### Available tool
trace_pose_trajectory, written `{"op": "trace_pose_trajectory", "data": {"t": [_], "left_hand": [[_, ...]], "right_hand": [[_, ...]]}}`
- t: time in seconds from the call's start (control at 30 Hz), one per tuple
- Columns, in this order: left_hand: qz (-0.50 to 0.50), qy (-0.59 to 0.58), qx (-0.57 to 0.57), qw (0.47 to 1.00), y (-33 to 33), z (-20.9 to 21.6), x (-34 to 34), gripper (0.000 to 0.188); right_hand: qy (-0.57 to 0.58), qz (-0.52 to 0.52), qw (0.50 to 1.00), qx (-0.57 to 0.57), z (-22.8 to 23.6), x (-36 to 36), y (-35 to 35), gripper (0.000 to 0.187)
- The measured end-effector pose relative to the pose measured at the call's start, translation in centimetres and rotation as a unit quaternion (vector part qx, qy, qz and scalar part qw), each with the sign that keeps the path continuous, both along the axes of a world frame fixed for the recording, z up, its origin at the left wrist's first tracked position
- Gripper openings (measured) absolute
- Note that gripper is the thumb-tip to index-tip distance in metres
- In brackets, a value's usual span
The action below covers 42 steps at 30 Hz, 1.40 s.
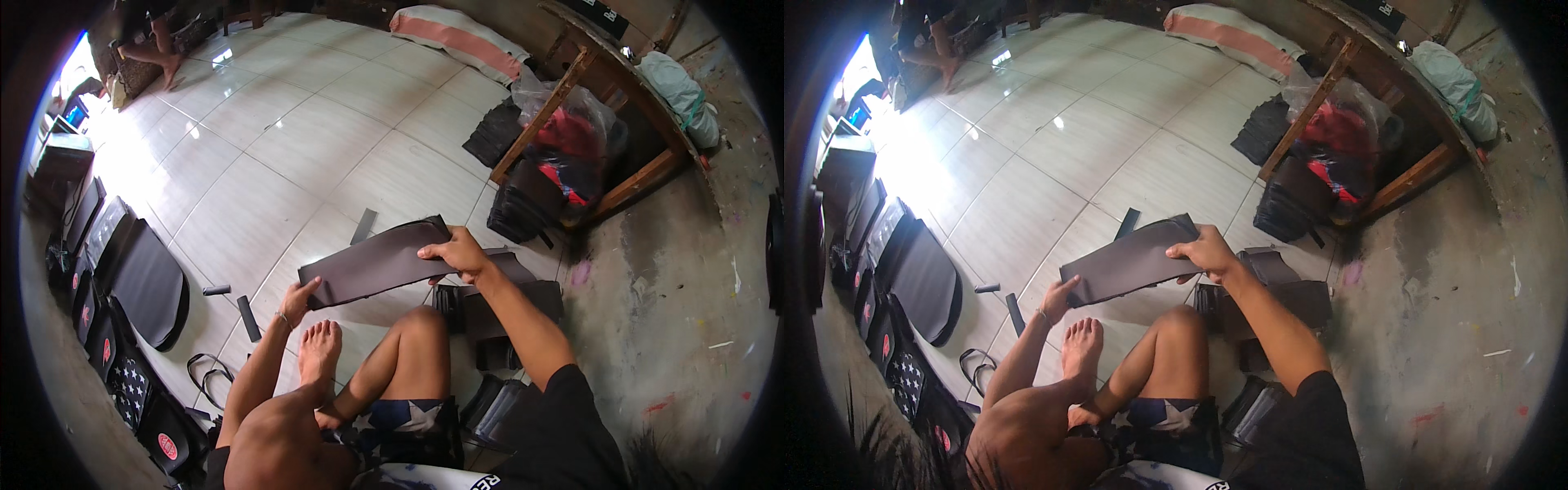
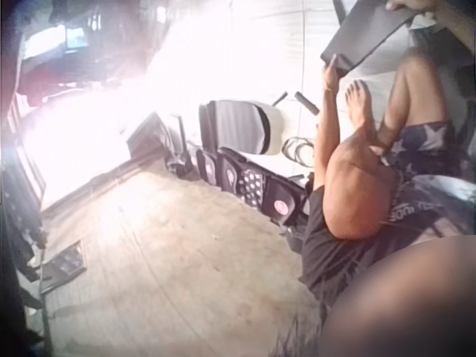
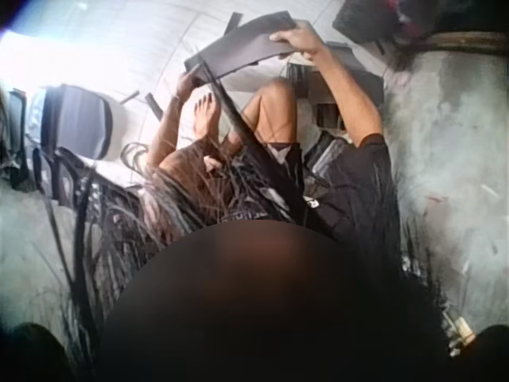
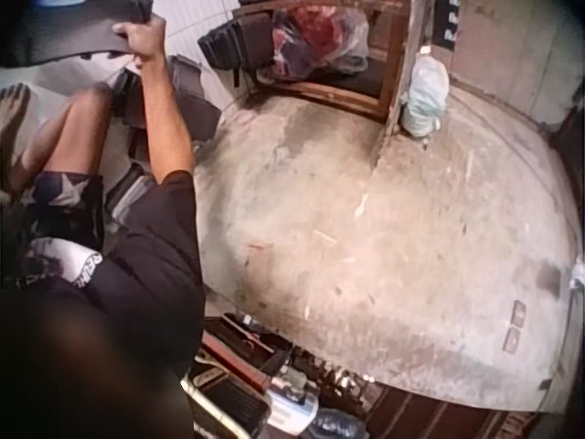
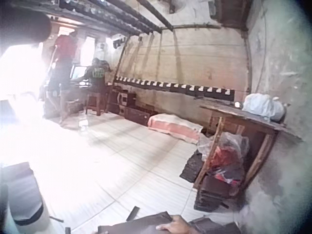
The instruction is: The person sits on the floor and assembles black fabric bags by folding and pressing the edges together. They handle multiple bag components and straps, repeatedly folding and smoothing the material to form the bag structure.
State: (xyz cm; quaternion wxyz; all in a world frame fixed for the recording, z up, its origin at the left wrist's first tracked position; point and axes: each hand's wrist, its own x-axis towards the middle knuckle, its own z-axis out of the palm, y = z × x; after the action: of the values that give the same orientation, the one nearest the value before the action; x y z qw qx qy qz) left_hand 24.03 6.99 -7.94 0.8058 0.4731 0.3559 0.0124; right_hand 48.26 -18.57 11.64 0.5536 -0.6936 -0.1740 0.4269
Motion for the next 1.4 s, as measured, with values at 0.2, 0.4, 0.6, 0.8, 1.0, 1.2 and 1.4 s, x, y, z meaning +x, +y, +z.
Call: {"op": "trace_pose_trajectory", "data": {"t": [0.2, 0.4, 0.6, 0.8, 1.0, 1.2, 1.4], "left_hand": [[0.0, 0.058, 0.076, 0.995, -2.2, -0.1, -2.5, 0.051], [0.052, 0.054, 0.055, 0.996, -2.2, 2.2, -6.1, 0.04], [0.029, 0.063, 0.047, 0.996, -2.6, 2.8, -10.0, 0.028], [0.017, 0.12, 0.037, 0.992, -3.4, 2.2, -13.1, 0.028], [0.009, 0.116, 0.015, 0.993, -4.4, 1.8, -14.3, 0.028], [-0.005, 0.11, 0.033, 0.993, -5.2, 1.8, -13.2, 0.026], [-0.014, 0.076, 0.065, 0.995, -6.3, 2.2, -12.6, 0.024]], "right_hand": [[0.038, -0.106, 0.993, 0.021, 1.7, 3.6, 0.7, 0.026], [0.052, -0.294, 0.947, 0.12, 0.9, 11.6, 1.8, 0.038], [0.144, -0.497, 0.795, 0.317, -8.0, 15.8, 3.3, 0.027], [0.304, -0.72, 0.569, 0.257, -19.7, 10.0, 6.4, 0.046], [0.308, -0.775, 0.511, 0.209, -21.5, 8.3, 6.5, 0.06], [0.334, -0.712, 0.547, 0.289, -23.1, 7.8, 7.1, 0.063], [0.345, -0.602, 0.644, 0.321, -23.6, 5.6, 5.9, 0.091]]}}
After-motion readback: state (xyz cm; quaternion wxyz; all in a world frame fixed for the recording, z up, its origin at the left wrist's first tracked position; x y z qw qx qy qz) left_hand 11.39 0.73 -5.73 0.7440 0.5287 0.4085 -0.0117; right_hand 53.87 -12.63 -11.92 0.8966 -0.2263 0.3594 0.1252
